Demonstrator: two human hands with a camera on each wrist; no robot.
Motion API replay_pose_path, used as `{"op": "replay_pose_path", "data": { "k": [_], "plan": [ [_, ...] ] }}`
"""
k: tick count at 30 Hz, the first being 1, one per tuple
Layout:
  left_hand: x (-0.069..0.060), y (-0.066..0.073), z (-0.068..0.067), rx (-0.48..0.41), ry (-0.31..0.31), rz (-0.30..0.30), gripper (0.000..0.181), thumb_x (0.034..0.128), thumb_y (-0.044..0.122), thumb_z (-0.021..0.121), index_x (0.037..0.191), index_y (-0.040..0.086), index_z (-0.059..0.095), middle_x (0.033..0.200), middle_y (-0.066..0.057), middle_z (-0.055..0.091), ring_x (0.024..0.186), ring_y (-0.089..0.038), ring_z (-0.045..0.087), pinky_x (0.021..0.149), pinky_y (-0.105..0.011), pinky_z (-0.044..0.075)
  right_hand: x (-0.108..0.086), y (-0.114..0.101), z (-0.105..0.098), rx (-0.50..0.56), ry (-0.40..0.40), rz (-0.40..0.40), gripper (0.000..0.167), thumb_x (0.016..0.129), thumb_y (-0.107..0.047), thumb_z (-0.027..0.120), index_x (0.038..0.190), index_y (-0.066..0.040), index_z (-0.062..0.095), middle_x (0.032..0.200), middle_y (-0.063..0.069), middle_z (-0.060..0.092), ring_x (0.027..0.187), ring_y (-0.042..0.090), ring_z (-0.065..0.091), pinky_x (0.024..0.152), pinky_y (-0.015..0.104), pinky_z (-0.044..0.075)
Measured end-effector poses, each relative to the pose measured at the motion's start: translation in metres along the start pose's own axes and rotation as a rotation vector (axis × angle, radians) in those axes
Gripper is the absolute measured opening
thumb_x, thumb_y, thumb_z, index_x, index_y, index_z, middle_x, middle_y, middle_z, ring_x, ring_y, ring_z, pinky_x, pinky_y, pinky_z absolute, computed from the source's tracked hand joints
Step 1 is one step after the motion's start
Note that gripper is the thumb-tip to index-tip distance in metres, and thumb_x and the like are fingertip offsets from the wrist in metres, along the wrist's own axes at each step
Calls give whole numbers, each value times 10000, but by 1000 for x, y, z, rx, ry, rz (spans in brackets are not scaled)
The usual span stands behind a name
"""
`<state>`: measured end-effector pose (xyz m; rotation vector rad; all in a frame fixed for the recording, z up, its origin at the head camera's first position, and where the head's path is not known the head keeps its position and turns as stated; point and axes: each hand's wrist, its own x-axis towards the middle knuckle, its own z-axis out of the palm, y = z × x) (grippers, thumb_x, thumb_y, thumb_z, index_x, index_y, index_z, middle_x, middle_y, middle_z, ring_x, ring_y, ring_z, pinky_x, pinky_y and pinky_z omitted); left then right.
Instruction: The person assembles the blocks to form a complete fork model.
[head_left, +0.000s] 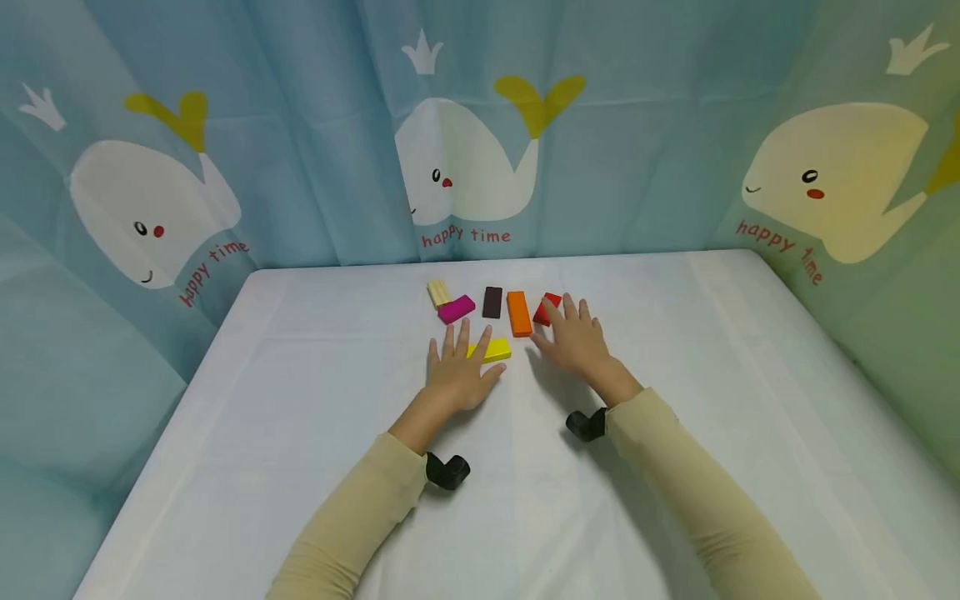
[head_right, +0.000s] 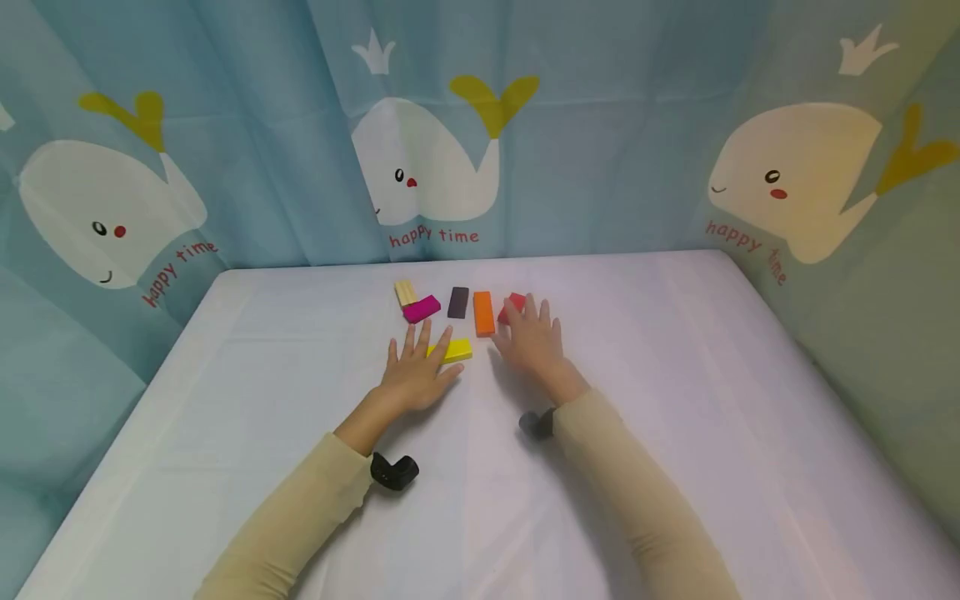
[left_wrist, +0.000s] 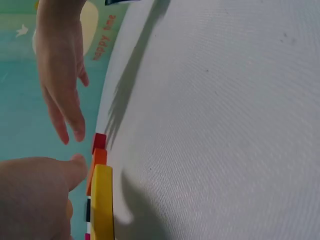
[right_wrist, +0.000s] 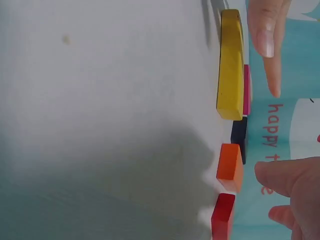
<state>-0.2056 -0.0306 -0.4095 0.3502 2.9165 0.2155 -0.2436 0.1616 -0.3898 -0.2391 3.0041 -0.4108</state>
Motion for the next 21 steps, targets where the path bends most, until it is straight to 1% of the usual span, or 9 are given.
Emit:
{"op": "replay_pose_path", "data": {
  "k": [5, 8, 14, 16, 21],
  "plan": [
    [2, 5, 0, 8, -21, -11, 673, 933, 577, 266, 1482, 284, 10, 1523, -103, -95, 1371, -341, -65, 1059, -559, -3, 9, 2, -2, -1, 16, 11, 665, 907, -354, 529, 1443, -56, 272, 1467, 275, 147, 1313, 497, 94, 1012, 621, 159],
    [1, 9, -1, 2, -31, -2, 679, 931, 577, 281, 1485, 274, 32, 1524, -112, -83, 1371, -347, -59, 1059, -561, 1, 14, 4, -2, -3, 25, 4, 641, 908, -329, 534, 1430, -44, 294, 1454, 289, 172, 1305, 500, 121, 1007, 617, 180],
    [-1, 16, 1, 26, -50, 20, 686, 925, 589, 282, 1485, 281, 33, 1528, -102, -62, 1375, -333, -37, 1063, -556, 24, 25, 8, -1, 3, 43, -21, 591, 913, -275, 531, 1407, -20, 330, 1418, 315, 230, 1290, 495, 185, 999, 602, 221],
    [-2, 17, 1, 32, -52, 19, 688, 924, 589, 286, 1485, 283, 31, 1529, -98, -55, 1377, -326, -23, 1064, -553, 32, 28, 9, 0, 15, 45, -21, 582, 912, -266, 532, 1401, -15, 341, 1414, 309, 248, 1288, 474, 213, 996, 592, 239],
    [-3, 20, 3, 8, -53, 15, 705, 922, 575, 329, 1489, 255, 60, 1532, -95, -22, 1379, -320, 5, 1074, -530, 48, 33, 11, 3, 25, 37, -29, 543, 903, -224, 550, 1364, 12, 387, 1389, 306, 295, 1242, 446, 320, 962, 568, 317]
  ]
}}
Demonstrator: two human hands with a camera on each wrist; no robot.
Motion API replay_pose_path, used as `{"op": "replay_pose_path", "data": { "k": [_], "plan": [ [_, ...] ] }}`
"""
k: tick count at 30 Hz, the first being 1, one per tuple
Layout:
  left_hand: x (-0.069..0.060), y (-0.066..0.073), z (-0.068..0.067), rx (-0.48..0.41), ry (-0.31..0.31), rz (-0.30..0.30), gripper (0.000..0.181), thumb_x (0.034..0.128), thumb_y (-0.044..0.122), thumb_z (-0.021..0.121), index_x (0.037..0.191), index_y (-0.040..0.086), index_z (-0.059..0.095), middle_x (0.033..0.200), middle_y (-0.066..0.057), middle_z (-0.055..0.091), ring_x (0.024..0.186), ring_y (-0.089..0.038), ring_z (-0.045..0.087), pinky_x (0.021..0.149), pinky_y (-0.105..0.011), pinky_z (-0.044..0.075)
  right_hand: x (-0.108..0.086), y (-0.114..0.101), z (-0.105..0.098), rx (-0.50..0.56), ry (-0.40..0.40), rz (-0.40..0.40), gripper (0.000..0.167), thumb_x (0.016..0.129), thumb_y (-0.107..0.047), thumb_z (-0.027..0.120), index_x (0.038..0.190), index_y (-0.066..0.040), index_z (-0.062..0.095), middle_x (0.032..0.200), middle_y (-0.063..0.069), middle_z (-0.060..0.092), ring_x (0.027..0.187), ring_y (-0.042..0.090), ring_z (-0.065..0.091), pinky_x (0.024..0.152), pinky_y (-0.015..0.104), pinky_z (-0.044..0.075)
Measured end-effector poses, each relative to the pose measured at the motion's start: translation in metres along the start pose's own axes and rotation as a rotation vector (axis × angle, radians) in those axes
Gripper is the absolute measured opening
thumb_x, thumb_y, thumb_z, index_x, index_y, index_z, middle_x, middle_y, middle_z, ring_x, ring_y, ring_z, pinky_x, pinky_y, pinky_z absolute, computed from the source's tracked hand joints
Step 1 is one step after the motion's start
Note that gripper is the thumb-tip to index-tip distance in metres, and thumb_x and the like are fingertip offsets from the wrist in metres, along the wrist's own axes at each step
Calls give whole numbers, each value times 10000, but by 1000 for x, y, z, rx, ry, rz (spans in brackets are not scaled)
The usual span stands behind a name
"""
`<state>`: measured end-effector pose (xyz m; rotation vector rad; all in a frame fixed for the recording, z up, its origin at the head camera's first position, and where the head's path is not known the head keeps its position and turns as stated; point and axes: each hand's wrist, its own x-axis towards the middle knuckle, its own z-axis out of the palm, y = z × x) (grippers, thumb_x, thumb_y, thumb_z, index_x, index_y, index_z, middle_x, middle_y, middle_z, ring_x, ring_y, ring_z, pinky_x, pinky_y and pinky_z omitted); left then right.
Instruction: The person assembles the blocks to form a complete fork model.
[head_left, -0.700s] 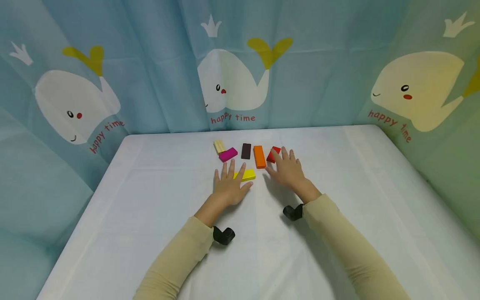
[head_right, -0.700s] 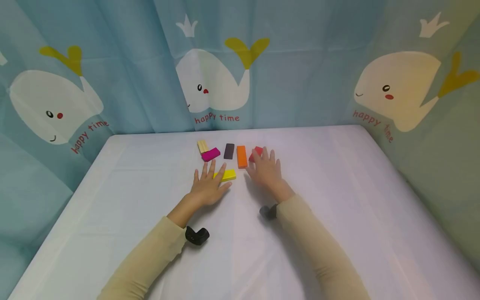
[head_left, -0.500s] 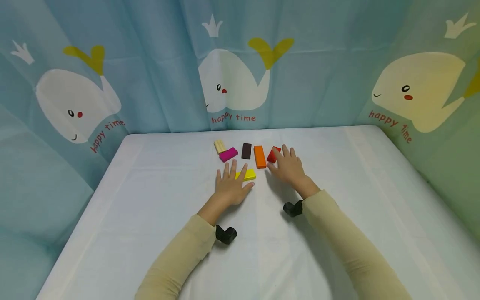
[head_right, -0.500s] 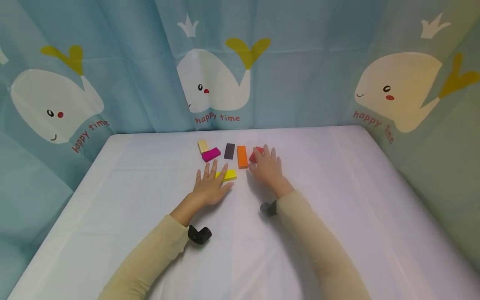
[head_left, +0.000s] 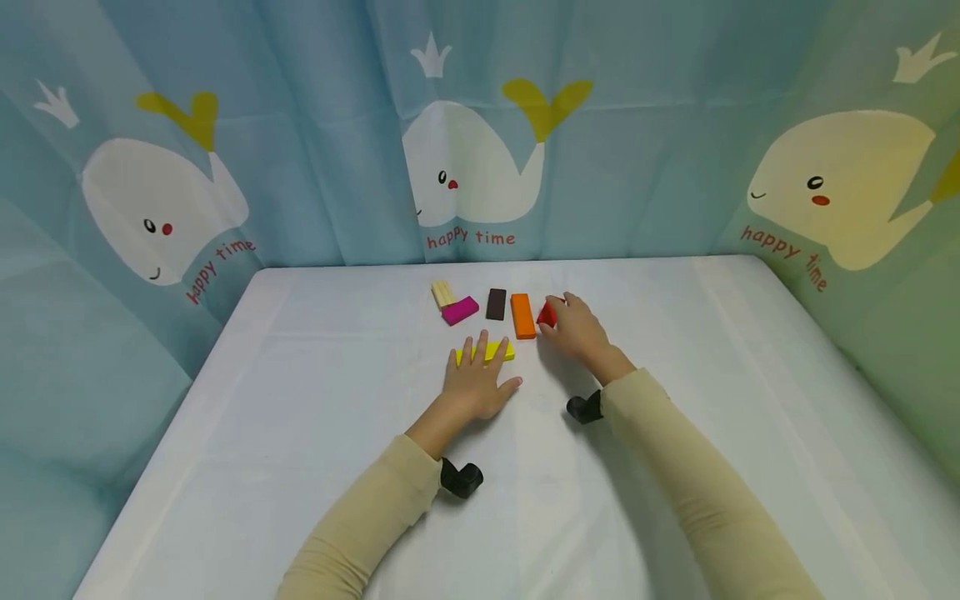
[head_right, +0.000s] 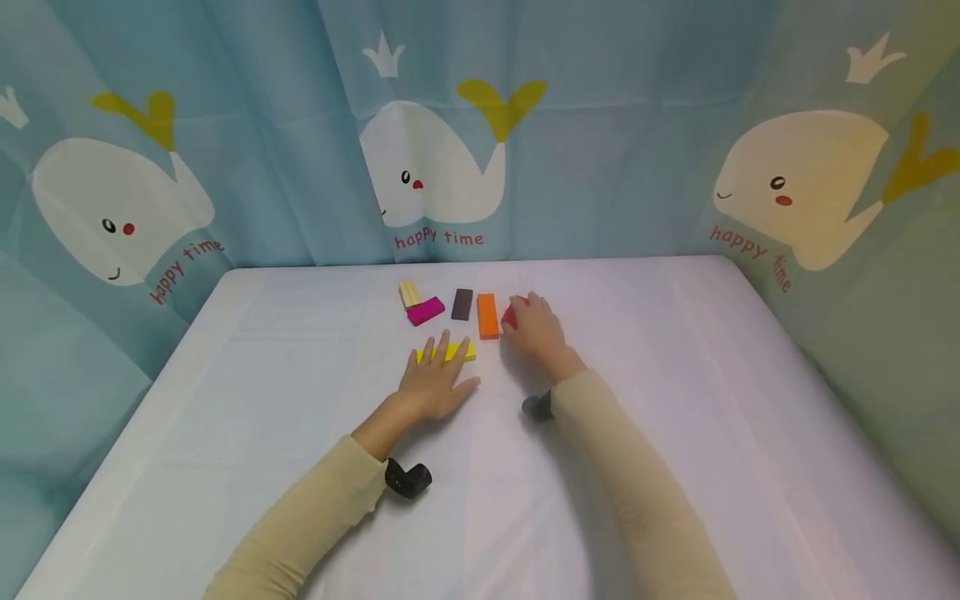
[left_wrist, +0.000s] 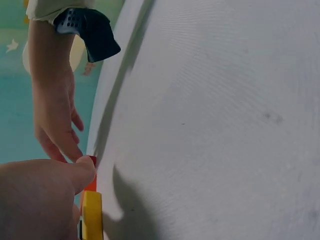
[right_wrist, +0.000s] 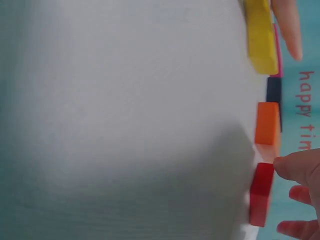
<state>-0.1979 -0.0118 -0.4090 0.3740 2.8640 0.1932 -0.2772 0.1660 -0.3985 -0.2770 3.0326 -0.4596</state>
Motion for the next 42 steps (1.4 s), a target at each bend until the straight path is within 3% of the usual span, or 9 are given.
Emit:
{"op": "replay_pose_path", "data": {
  "k": [4, 9, 16, 23, 42],
  "plan": [
    [2, 0, 5, 8, -2, 0, 713, 922, 569, 344, 1491, 214, 101, 1533, -93, 2, 1380, -316, 12, 1084, -499, 59, 1, 2, 3, -6, 10, -12, 475, 890, -186, 577, 1293, 35, 455, 1341, 307, 359, 1173, 434, 402, 946, 539, 360],
    [3, 5, 2, 31, -9, -5, 700, 930, 545, 357, 1484, 160, 169, 1526, -128, 57, 1376, -325, 59, 1088, -480, 87, 4, 7, 6, 3, 25, -28, 334, 886, -141, 584, 1161, 49, 565, 1219, 268, 478, 1029, 379, 491, 923, 493, 408],
    [6, 13, 10, 148, -30, -3, 838, 873, 640, 368, 1488, 130, 115, 1515, -188, 17, 1364, -378, 41, 1074, -522, 91, 7, 13, 5, 13, 30, -44, 188, 875, -108, 592, 970, 47, 640, 969, 205, 546, 828, 312, 501, 812, 424, 466],
    [6, 9, 13, 148, -37, 27, 858, 867, 645, 379, 1489, 128, 94, 1517, -178, -15, 1368, -370, 10, 1078, -515, 71, 2, 10, 5, 8, -16, -28, 210, 872, -123, 614, 1003, 37, 652, 946, 183, 546, 822, 296, 501, 819, 408, 474],
    [3, 1, 11, 141, -32, 56, 829, 891, 618, 357, 1489, 122, 68, 1518, -171, -44, 1369, -364, -26, 1077, -519, 38, -8, 3, 5, 18, 36, -91, 197, 865, -124, 623, 980, 32, 661, 889, 172, 527, 768, 278, 492, 737, 375, 477]
  ]
}}
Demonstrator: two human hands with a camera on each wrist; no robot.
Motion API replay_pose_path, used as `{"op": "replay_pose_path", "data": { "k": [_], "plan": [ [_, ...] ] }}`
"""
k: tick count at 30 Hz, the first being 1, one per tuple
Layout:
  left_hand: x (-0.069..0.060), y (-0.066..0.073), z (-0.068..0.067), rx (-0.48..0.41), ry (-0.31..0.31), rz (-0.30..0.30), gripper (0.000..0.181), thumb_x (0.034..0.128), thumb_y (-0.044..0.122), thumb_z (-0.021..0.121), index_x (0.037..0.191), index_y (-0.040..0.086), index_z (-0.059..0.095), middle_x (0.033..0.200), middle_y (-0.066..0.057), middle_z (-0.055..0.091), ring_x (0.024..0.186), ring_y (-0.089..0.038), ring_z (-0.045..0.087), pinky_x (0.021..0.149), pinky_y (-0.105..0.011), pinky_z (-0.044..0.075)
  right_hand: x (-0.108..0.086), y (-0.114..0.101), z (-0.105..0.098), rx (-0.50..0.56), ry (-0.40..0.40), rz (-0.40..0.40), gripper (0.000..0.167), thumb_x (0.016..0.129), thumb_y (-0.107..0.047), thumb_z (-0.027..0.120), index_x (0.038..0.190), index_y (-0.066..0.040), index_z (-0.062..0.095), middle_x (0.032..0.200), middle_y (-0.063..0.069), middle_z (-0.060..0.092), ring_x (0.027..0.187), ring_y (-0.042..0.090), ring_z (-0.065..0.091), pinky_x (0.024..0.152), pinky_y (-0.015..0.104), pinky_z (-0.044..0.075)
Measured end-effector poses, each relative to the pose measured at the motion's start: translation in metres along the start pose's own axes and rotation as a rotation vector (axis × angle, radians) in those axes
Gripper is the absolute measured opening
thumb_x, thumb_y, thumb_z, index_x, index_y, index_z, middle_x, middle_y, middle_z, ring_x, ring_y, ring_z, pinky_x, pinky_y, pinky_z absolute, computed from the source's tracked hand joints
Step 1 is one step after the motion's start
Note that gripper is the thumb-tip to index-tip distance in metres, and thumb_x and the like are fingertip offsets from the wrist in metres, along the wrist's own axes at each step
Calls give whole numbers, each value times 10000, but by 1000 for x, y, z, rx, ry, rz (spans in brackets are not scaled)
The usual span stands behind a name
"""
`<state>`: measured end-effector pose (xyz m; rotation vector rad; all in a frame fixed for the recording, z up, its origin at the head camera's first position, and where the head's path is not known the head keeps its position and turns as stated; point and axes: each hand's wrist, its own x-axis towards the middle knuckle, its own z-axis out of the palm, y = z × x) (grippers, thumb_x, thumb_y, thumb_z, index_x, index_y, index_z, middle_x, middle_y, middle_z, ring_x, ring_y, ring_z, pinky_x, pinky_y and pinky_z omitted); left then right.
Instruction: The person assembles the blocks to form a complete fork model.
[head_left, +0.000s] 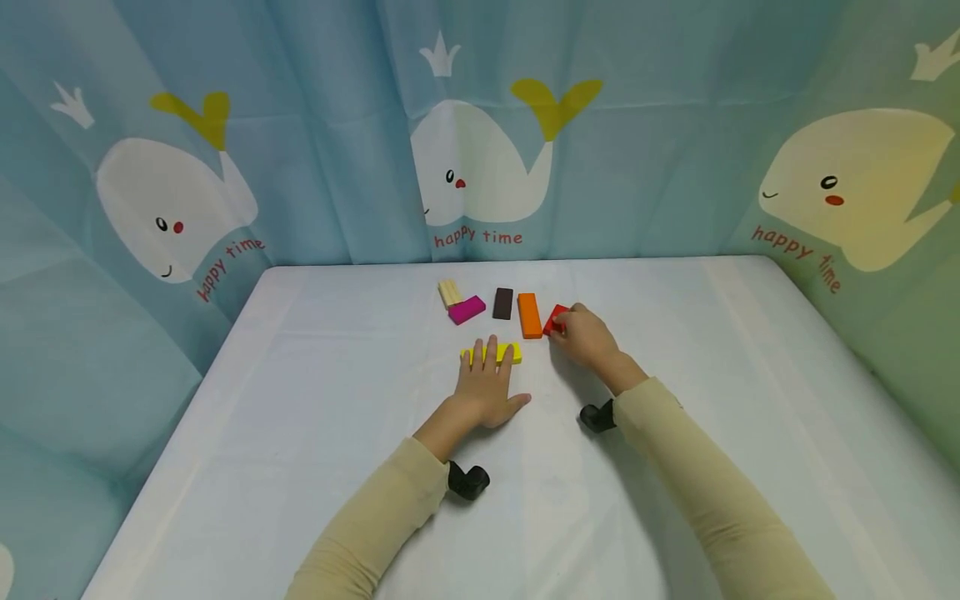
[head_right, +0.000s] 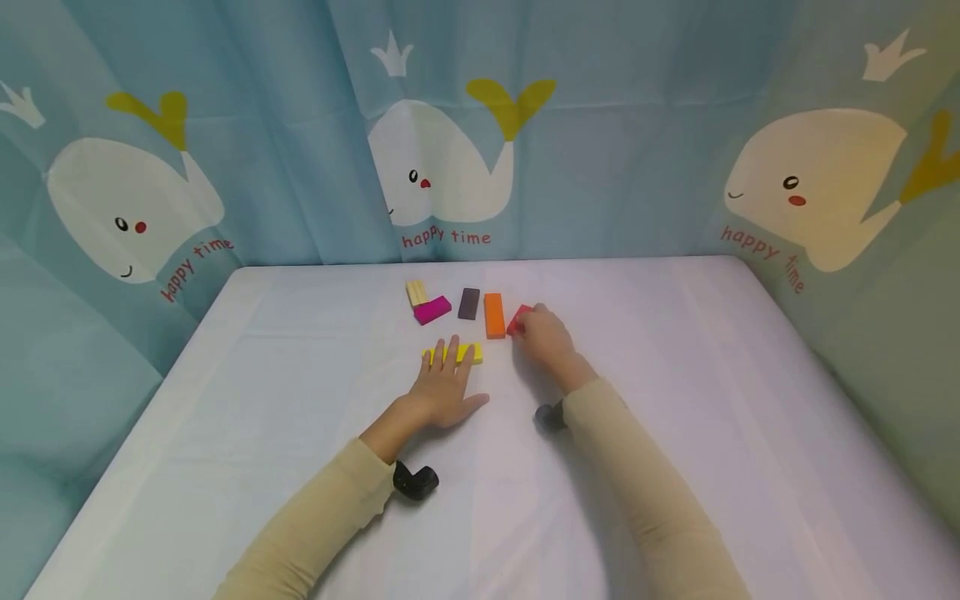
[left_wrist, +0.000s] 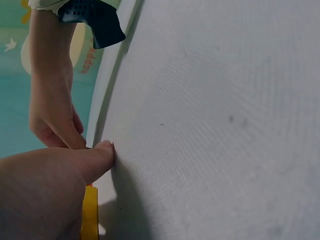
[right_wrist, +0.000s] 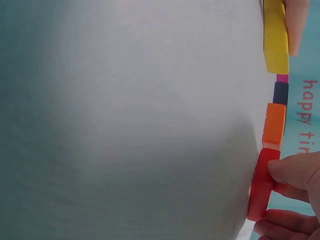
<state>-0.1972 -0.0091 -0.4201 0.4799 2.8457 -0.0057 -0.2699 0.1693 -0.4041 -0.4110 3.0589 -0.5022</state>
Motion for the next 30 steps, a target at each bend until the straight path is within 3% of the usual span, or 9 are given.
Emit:
{"op": "replay_pose_path", "data": {
  "k": [30],
  "plan": [
    [-5, 0, 5, 7, 25, 20, 799, 910, 589, 353, 1488, 115, 71, 1517, -175, -32, 1369, -362, -18, 1079, -511, 28, -17, -4, -2, -32, 1, -35, 266, 855, -127, 650, 1060, 44, 642, 906, 177, 535, 764, 276, 510, 753, 378, 494]
  ]
}}
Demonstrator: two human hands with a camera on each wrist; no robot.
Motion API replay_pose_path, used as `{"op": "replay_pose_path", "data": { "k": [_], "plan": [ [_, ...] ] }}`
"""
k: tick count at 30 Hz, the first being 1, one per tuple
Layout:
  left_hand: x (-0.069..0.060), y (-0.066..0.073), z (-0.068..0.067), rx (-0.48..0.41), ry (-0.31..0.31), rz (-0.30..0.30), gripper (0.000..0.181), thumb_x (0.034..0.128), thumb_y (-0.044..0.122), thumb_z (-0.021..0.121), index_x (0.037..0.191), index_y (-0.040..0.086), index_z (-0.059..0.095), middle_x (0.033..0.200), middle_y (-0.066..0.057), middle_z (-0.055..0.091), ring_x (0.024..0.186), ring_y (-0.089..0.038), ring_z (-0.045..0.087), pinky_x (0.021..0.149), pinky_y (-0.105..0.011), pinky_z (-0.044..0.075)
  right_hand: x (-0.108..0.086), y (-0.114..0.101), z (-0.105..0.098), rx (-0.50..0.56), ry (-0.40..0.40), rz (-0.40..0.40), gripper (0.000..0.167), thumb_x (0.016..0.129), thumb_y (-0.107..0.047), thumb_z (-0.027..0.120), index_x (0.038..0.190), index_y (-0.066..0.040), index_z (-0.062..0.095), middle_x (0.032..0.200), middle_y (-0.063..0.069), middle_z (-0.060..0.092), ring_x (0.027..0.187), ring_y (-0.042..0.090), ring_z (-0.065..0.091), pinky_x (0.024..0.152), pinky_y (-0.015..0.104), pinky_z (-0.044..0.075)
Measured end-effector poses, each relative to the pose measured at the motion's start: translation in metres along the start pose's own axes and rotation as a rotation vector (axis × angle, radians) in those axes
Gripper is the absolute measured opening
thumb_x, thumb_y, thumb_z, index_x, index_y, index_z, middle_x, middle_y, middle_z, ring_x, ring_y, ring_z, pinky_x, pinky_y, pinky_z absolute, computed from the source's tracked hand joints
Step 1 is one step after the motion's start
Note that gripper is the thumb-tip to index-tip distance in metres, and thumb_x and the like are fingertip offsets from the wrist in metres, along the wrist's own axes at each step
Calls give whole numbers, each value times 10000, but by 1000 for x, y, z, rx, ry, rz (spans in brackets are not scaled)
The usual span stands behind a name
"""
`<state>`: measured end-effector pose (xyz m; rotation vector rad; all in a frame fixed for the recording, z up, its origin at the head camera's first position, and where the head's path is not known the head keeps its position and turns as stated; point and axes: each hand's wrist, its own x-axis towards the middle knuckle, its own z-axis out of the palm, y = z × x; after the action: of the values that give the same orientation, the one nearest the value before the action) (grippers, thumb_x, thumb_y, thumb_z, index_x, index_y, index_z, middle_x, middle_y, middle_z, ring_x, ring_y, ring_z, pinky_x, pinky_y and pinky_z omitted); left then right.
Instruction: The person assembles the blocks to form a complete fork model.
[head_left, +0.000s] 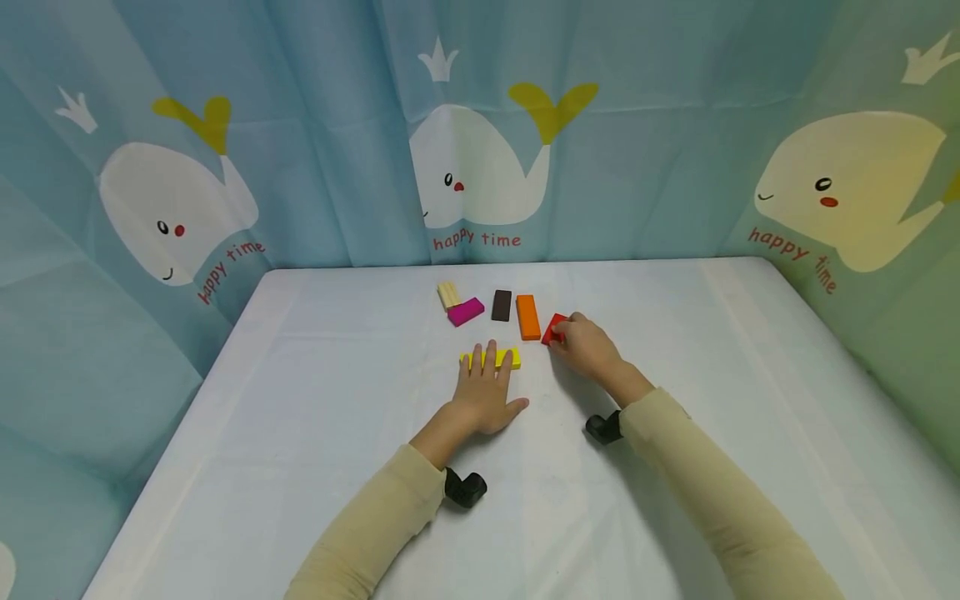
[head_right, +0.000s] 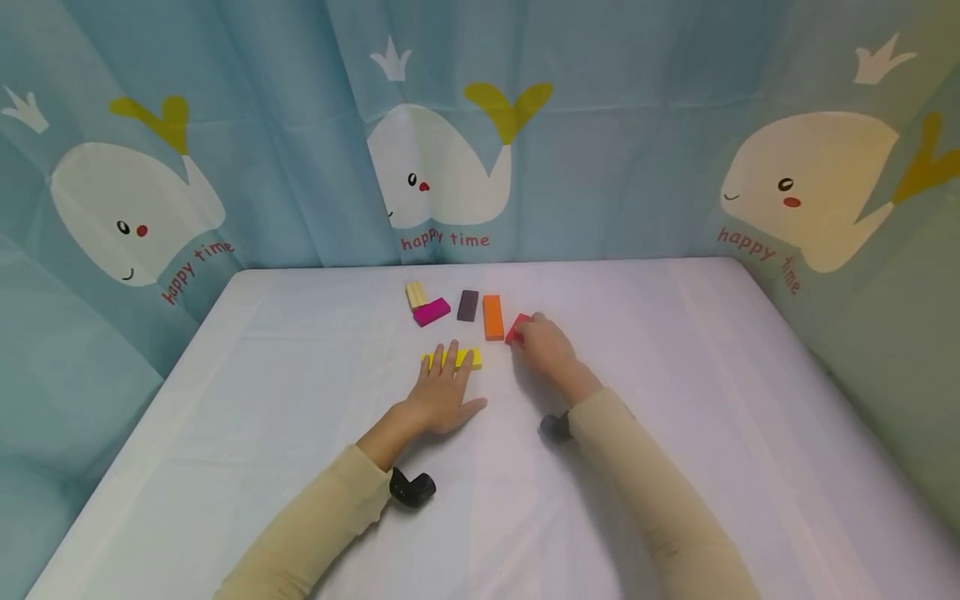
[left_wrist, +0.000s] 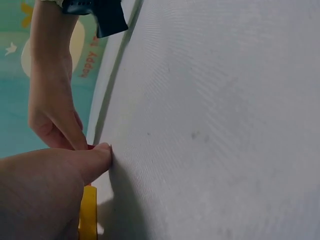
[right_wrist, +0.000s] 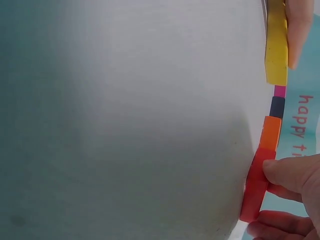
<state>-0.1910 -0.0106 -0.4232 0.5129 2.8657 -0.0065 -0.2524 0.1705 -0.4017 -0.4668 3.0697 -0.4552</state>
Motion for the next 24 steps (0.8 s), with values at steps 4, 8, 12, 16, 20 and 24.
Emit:
{"op": "replay_pose_path", "data": {
  "k": [4, 8, 12, 16, 20, 24],
  "plan": [
    [-2, 0, 0, -7, 4, 10, 792, 912, 582, 360, 1488, 116, 80, 1519, -170, -23, 1371, -355, -14, 1082, -503, 28, -6, -1, -1, -5, 29, -40, 236, 837, -102, 667, 1023, 42, 653, 869, 168, 532, 741, 270, 512, 734, 370, 503],
    [-3, -1, -1, -16, 2, 16, 788, 913, 578, 365, 1488, 118, 86, 1519, -168, -24, 1371, -352, -19, 1083, -498, 27, -11, -1, -1, -14, 44, -69, 212, 818, -83, 680, 987, 43, 659, 843, 163, 531, 716, 270, 514, 716, 371, 507],
    [-3, -3, 0, -26, -11, 29, 778, 919, 571, 358, 1489, 121, 77, 1518, -167, -40, 1369, -354, -41, 1082, -494, 15, -13, -2, 2, -29, 33, -67, 224, 820, -88, 683, 999, 45, 662, 873, 174, 545, 745, 281, 525, 746, 389, 507],
    [-3, -4, 0, -33, -7, 38, 768, 922, 563, 363, 1489, 123, 88, 1519, -166, -31, 1370, -353, -37, 1084, -493, 19, -14, -3, 2, -41, 29, -72, 245, 826, -100, 685, 1026, 41, 662, 908, 179, 555, 777, 284, 532, 776, 398, 502],
    [-3, -5, -1, -42, -14, 43, 768, 921, 560, 368, 1489, 130, 84, 1519, -161, -38, 1370, -350, -42, 1083, -491, 13, -17, -6, 1, -37, 10, -89, 256, 825, -94, 688, 1046, 35, 666, 935, 185, 568, 803, 288, 542, 797, 403, 498],
    [-4, -7, -3, -54, -14, 55, 757, 924, 543, 385, 1490, 138, 88, 1522, -151, -31, 1372, -344, -34, 1084, -486, 21, -21, -7, -1, -35, 6, -113, 261, 812, -84, 700, 1041, 38, 670, 912, 178, 585, 788, 282, 549, 793, 399, 502]
  ]
}}
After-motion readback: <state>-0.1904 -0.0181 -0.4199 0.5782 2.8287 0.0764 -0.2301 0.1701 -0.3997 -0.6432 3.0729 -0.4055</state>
